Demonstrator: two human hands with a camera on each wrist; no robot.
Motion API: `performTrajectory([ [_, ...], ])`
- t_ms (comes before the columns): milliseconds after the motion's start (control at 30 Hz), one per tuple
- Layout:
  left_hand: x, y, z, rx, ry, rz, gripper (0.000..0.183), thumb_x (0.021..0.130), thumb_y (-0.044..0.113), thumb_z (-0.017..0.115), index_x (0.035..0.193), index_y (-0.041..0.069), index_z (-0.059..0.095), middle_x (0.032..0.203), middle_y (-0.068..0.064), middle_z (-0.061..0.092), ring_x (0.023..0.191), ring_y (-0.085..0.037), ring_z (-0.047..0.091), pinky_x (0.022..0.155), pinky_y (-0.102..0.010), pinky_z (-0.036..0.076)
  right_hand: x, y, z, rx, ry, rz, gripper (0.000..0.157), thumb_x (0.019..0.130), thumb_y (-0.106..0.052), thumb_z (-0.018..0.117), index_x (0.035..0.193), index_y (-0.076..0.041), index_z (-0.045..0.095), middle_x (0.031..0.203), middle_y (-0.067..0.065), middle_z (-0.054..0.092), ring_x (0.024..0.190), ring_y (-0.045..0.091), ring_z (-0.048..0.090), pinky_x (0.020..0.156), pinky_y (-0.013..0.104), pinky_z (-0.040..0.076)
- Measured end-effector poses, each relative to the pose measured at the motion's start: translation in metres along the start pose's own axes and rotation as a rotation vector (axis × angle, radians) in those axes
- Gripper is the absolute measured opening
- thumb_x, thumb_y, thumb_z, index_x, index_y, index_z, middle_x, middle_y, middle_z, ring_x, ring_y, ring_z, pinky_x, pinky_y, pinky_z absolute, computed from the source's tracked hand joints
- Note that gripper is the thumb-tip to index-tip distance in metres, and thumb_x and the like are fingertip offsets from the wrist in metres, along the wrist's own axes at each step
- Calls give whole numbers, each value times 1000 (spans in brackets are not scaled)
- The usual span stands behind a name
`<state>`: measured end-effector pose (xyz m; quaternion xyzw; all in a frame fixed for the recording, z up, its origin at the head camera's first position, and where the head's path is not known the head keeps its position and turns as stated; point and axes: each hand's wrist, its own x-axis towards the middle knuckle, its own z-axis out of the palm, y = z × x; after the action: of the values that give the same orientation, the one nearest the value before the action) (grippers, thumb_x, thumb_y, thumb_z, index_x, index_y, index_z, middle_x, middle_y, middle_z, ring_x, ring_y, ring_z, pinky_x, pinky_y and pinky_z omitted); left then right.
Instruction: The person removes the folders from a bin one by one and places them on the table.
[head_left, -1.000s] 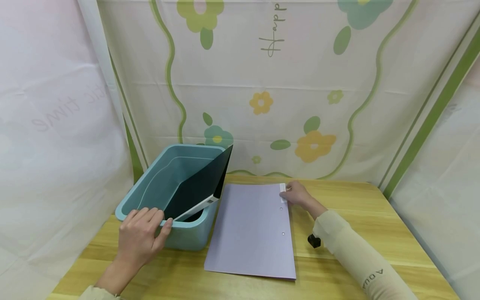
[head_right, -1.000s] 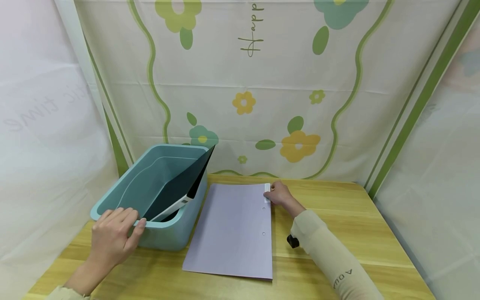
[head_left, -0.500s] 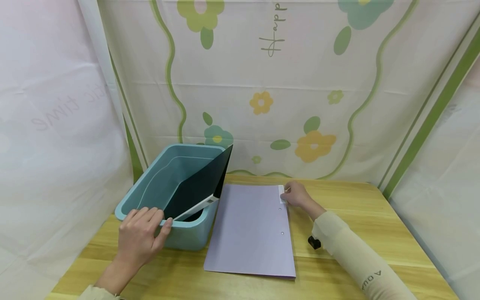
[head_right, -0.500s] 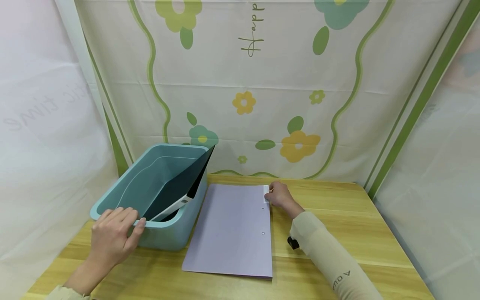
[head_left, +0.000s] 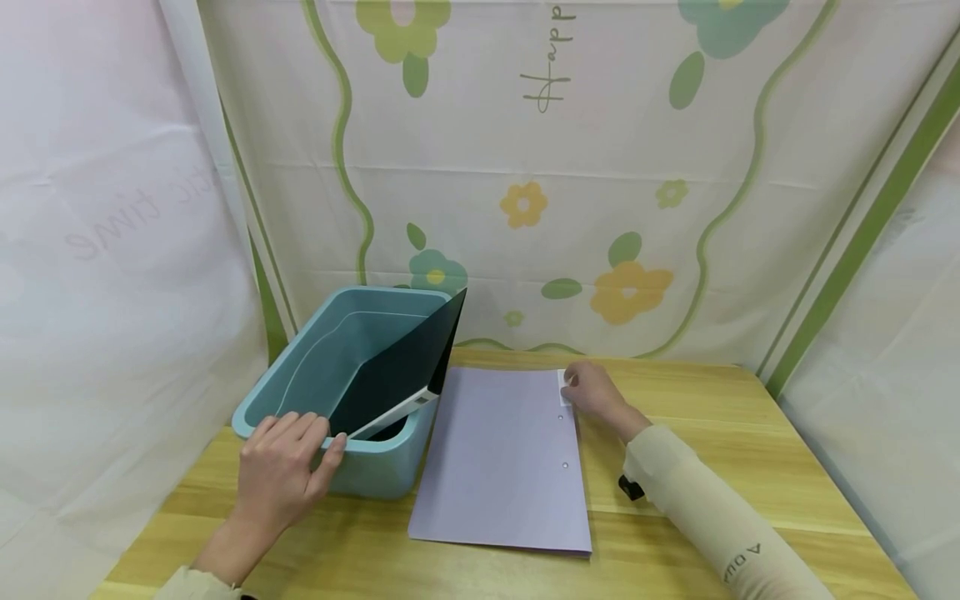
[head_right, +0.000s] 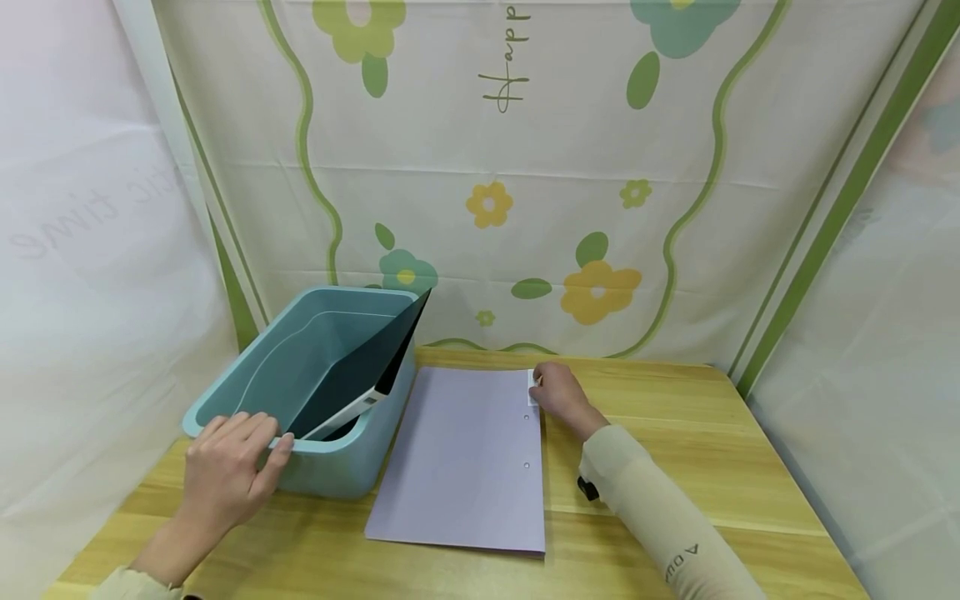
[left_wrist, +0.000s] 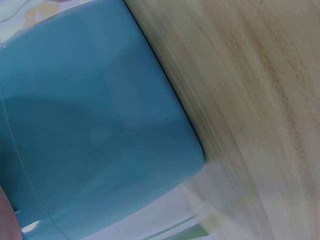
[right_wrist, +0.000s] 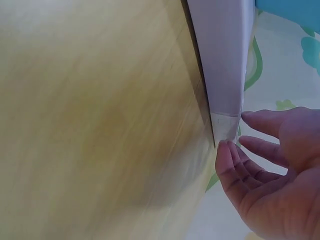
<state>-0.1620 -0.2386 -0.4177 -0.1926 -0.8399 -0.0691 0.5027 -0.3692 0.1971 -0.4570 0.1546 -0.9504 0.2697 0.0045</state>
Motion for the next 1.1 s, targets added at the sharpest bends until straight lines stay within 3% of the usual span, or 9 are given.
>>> performTrajectory([
  [400, -1, 1, 2, -3, 3, 3, 52, 105, 48, 39, 67, 13, 44, 59, 4, 38, 53, -19, 39, 55, -41, 37, -13, -3, -1, -120, -24, -83, 28, 92, 0, 53, 112, 7, 72, 120, 25, 68, 119, 45, 61, 99, 57, 49],
  [633, 0, 1, 1, 1, -1, -1, 52, 105, 48, 38, 67, 13, 44, 60, 4, 38, 53, -19, 39, 56, -41, 37, -19, -10, -3, -241, -69, -150, 23, 91, -3, 61, 110, -1, 74, 114, 19, 66, 108, 38, 64, 88, 56, 54],
  [933, 1, 0, 0, -3, 5, 2, 53, 105, 48, 38, 67, 13, 44, 60, 4, 37, 53, -18, 37, 56, -41, 36, -24, -14, -5, -273, -73, -180, 22, 88, -6, 69, 110, -4, 75, 108, 13, 64, 98, 33, 66, 75, 50, 56],
  [1100, 1, 0, 0, -2, 10, 3, 53, 105, 49, 38, 67, 13, 43, 60, 5, 35, 53, -18, 36, 55, -41, 37, -29, -21, -9, -270, -64, -210, 22, 90, -10, 72, 111, -4, 73, 109, 13, 64, 99, 34, 66, 76, 50, 57],
])
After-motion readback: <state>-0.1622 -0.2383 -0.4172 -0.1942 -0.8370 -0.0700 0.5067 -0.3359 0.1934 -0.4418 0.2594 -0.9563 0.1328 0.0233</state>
